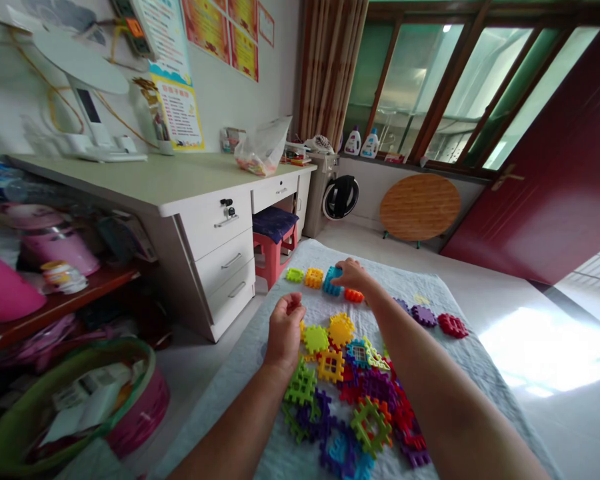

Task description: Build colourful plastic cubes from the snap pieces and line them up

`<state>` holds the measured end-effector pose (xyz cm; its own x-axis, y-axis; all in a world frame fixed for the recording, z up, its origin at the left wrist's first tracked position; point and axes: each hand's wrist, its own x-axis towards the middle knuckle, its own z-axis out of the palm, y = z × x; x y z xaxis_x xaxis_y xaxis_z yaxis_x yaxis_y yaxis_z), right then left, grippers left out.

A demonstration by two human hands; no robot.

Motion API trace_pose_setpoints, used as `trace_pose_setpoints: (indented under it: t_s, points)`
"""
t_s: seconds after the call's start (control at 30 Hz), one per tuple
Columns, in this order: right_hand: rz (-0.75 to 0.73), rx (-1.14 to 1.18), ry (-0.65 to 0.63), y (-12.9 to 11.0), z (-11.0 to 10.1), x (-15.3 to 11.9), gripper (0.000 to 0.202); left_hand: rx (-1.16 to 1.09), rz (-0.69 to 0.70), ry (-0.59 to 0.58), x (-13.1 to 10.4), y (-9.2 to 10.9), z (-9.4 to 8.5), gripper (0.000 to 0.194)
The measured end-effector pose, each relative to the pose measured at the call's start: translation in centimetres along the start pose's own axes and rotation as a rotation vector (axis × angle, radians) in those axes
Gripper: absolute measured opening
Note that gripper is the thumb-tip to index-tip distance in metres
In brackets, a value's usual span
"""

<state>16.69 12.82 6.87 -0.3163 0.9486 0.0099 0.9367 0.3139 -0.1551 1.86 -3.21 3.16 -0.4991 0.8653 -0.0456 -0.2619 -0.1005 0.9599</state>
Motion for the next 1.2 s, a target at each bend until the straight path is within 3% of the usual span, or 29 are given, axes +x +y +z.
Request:
trace_pose_setpoints:
  t_s: [0.17,0.33,0.47,0.63,0.8,0.93,1.03,1.2]
  points:
    - [-0.007,0.000,-0.023,0.1,0.4,-0.4,0.062,-0.038,-0.036,-0.011,0.4,-0.2,-0.1,0.031]
    - [-0.047,0.066,0.078,1.1,-0.3,-3.3,0.064,0.014,-0.006,-0.012,0.7,-0.4,-0.2,0.029]
    - [-0.114,0.107,0.134,2.6,-1.4,-8.4,0.052,0.243,0.091,-0.141,0.4,-0.4,-0.2,0.027]
    - [-0.189,0.175,0.075,4.7,-2.1,-17.0,0.047,0.827,0.407,-0.391,-0.8,-0.6,-0.1,0.024]
    - [-0.166,0.245,0.006,5.3,-1.7,-22.9,0.036,1.176,0.466,-0.524,-1.4,-1.4,-0.2,0.022]
    - [-0.199,0.264,0.046,4.2,-0.1,-23.4,0.025,1.109,0.497,-0.631,-1.3,-1.8,-0.1,0.023]
    - [-0.239,0.250,0.117,3.0,1.6,-22.7,0.028,1.032,0.528,-0.690,-1.3,-1.9,0.0,0.022]
    - [-0.211,0.192,0.141,1.9,3.0,-22.2,0.019,0.980,0.554,-0.691,-1.5,-1.6,0.1,0.019]
